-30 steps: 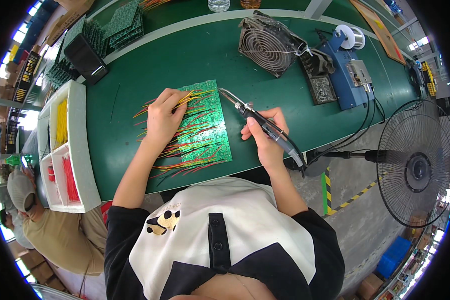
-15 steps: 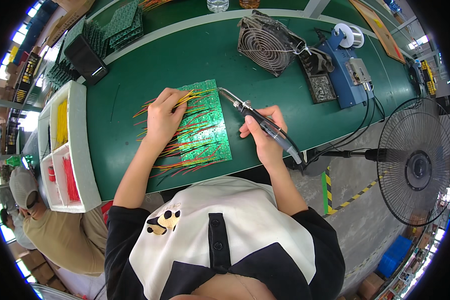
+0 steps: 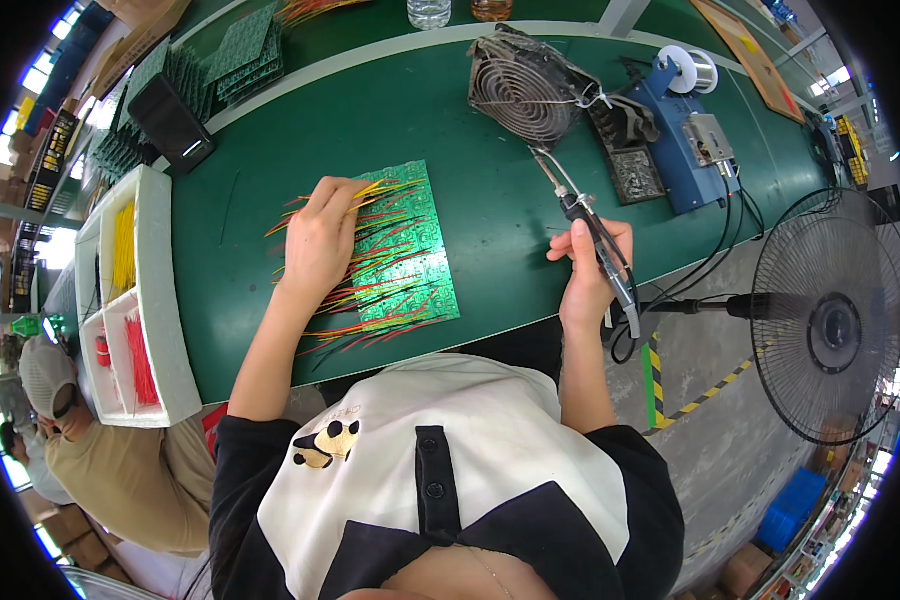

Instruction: The person retrieves wires from a compartment box, solders them onto a circuit board using a soldering iron, places the finished board onto a stack, and sets a new circuit board on the table.

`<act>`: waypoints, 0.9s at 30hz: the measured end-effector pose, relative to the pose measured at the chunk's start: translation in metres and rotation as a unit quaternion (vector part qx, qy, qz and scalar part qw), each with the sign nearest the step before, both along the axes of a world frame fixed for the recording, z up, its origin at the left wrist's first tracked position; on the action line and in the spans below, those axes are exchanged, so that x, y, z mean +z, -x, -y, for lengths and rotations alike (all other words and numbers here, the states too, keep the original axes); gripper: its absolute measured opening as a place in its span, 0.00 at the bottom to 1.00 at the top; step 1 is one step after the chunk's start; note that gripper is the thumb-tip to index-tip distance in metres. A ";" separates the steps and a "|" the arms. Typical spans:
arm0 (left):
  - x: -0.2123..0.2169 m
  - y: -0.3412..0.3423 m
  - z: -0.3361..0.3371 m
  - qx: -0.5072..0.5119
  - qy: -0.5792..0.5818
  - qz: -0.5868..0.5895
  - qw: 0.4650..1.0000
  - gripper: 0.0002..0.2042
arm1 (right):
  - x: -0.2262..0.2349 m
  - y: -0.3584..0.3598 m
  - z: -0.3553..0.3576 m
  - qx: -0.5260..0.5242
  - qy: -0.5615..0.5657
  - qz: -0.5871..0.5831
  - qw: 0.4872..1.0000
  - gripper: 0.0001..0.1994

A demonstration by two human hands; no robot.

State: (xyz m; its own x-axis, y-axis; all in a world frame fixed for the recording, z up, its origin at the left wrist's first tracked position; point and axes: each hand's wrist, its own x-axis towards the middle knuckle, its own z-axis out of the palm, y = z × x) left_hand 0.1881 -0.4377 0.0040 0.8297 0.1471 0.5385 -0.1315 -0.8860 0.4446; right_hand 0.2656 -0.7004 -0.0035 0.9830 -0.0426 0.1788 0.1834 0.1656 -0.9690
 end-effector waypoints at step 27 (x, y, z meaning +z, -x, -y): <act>0.011 0.000 0.026 -0.008 0.049 -0.047 0.998 0.06 | -0.003 -0.001 0.001 -0.020 -0.010 -0.018 1.000 0.07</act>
State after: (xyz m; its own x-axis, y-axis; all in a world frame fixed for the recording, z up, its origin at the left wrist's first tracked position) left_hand 0.1877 -0.4634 0.0154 0.8785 0.1815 0.4418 -0.0986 -0.8362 0.5394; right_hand 0.2663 -0.7010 -0.0061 0.9864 -0.0842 0.1414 0.1545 0.1780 -0.9718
